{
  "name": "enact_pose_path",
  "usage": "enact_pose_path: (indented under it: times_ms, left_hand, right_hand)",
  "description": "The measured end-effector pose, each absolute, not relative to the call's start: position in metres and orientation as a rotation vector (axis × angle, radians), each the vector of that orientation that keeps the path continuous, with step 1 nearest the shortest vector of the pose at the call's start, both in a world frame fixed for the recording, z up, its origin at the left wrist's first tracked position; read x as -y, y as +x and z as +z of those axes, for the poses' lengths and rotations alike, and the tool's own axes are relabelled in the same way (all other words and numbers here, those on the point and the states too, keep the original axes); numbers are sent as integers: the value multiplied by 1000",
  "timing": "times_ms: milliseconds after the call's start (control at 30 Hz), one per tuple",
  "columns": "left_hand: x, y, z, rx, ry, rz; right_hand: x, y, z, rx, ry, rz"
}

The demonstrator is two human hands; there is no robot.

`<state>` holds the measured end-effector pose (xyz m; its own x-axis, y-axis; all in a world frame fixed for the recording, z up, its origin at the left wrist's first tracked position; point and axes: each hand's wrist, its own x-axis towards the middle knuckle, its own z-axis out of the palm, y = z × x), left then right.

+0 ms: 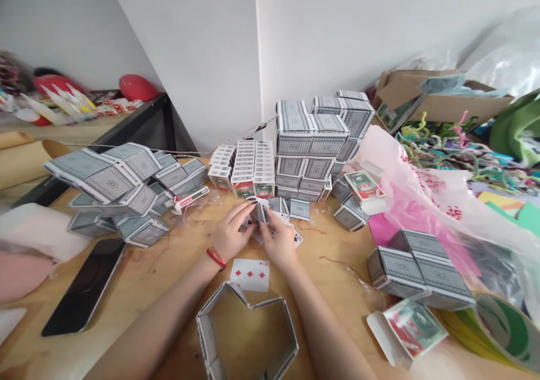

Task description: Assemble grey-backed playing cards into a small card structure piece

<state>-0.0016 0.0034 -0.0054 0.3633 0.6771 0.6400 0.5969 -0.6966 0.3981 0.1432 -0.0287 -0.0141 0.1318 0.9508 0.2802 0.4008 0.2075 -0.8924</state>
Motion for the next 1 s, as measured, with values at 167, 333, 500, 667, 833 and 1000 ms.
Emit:
enact_pose_path:
  times_ms: [167, 333, 500, 667, 833, 1000]
  left_hand:
    - [-3, -2, -8, -1185, 2515, 1269]
    - [-3, -1, -9, -1177, 2510, 1269]
    - [-3, -1, -11, -1178, 2502, 1274]
    - [-2, 0, -11, -1180, 2505, 1237]
    - [-1, 1, -12, -1174, 2518, 1189]
    - [-5, 1, -11, -1100, 2436, 1128]
  right_hand:
    - [31, 142, -9, 1503, -1393, 606]
    - [34, 140, -4, 1541, -1426, 559]
    - [35, 139, -4, 1555, -1451, 547]
    - [36, 138, -6, 1559, -1467, 549]
    - [36, 137, -9, 1512, -1479, 599]
    - [31, 139, -8, 1247, -1273, 967]
